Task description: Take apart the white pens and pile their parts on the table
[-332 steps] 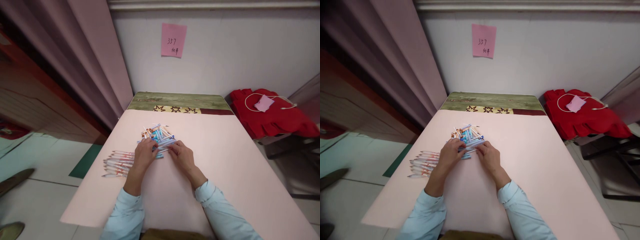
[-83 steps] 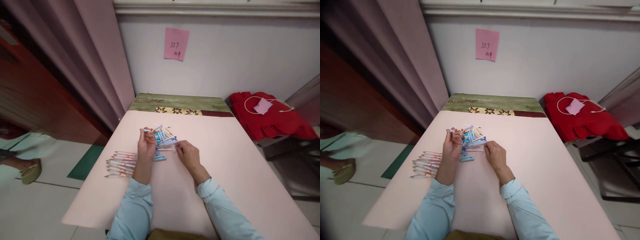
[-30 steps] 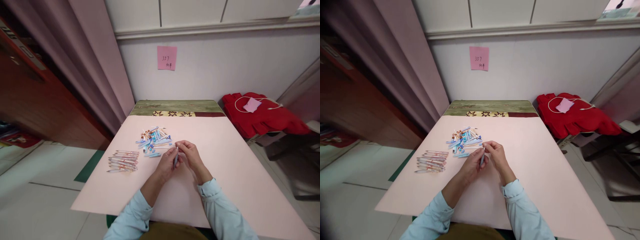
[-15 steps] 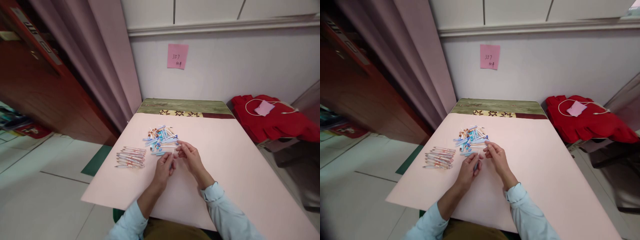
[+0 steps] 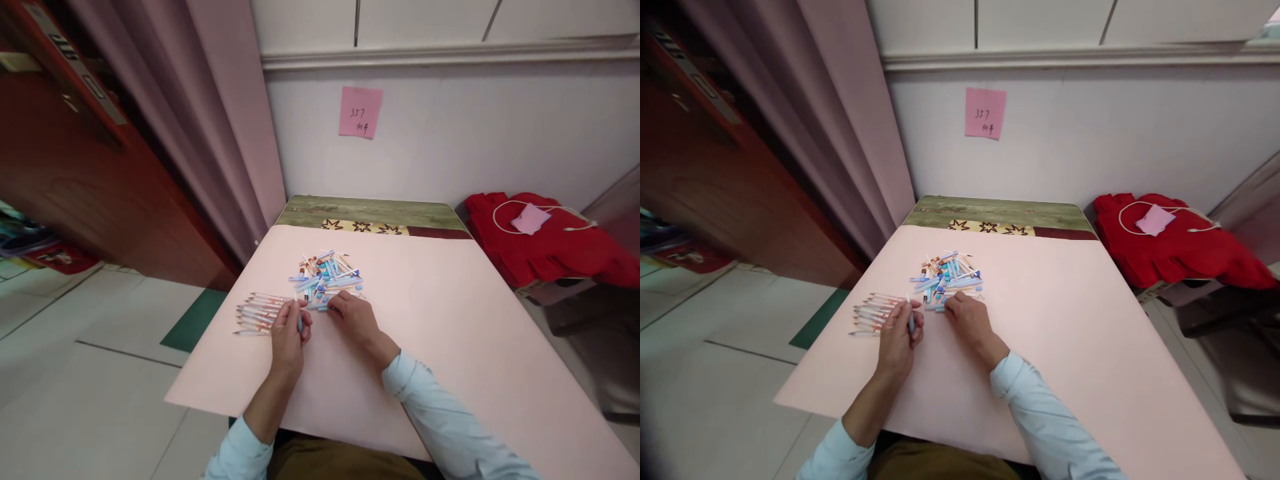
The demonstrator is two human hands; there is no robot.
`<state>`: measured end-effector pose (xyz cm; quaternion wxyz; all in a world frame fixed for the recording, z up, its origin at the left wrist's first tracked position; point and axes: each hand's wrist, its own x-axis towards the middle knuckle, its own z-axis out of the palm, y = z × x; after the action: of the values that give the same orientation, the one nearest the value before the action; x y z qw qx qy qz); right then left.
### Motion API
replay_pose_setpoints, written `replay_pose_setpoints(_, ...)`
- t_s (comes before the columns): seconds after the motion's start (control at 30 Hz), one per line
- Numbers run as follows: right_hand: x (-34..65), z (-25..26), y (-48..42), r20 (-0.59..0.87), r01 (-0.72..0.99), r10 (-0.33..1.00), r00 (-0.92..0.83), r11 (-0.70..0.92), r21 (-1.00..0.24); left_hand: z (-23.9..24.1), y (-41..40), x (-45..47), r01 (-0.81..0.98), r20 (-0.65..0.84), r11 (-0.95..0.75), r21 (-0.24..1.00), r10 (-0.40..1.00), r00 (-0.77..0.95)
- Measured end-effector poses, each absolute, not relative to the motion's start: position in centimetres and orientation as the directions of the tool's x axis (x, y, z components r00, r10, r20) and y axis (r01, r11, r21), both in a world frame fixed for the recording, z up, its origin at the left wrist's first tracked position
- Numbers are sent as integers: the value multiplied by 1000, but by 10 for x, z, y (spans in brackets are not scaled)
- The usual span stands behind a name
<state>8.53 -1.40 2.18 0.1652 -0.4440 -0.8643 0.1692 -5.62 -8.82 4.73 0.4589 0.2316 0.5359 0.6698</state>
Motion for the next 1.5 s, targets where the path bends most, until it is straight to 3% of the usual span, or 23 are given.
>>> replay_pose_setpoints(0.13, 106, 22, -14, 143, 729, 843, -519, 523, -442, 39, -86, -46, -371, -225, 63, 926, 883, -413)
replay_pose_setpoints(0.27, 132, 18, -11, 199, 619, 900, -387, 414, -668, 36, -78, -37, -357, -219, 83, 931, 907, -361)
replay_pose_setpoints(0.33, 141, 18, -7, 157, 445, 962, -223, 243, -862, 36, -70, -30, -346, -209, 84, 934, 916, -342)
replay_pose_setpoints(0.4, 146, 21, -2, 54, 154, 993, -103, 70, -986, 35, -59, -20, -338, -196, 83, 937, 928, -316)
replay_pose_setpoints(0.53, 151, 34, 15, -116, -370, 987, -113, -150, -917, 38, -24, 7, -343, -158, 57, 938, 949, -273)
replay_pose_setpoints(0.67, 152, 35, 35, -195, -617, 967, -164, -255, -745, 44, 15, 32, -385, -141, 21, 923, 947, -288)
replay_pose_setpoints(0.83, 153, 13, 54, -195, -655, 977, -82, -200, -729, 38, 35, 37, -396, -102, -25, 918, 950, -296)
replay_pose_setpoints(1.03, 159, -4, 62, -86, -496, 988, 126, -12, -868, 36, 35, 3, -416, -28, -93, 905, 961, -275)
replay_pose_setpoints(1.17, 159, -1, 62, -93, -466, 979, 179, 1, -885, 40, 43, -12, -421, -28, -101, 901, 957, -288)
replay_pose_setpoints(1.5, 149, 9, 50, -209, -575, 978, -29, -187, -797, 35, 36, 7, -543, -172, 80, 836, 978, -121)
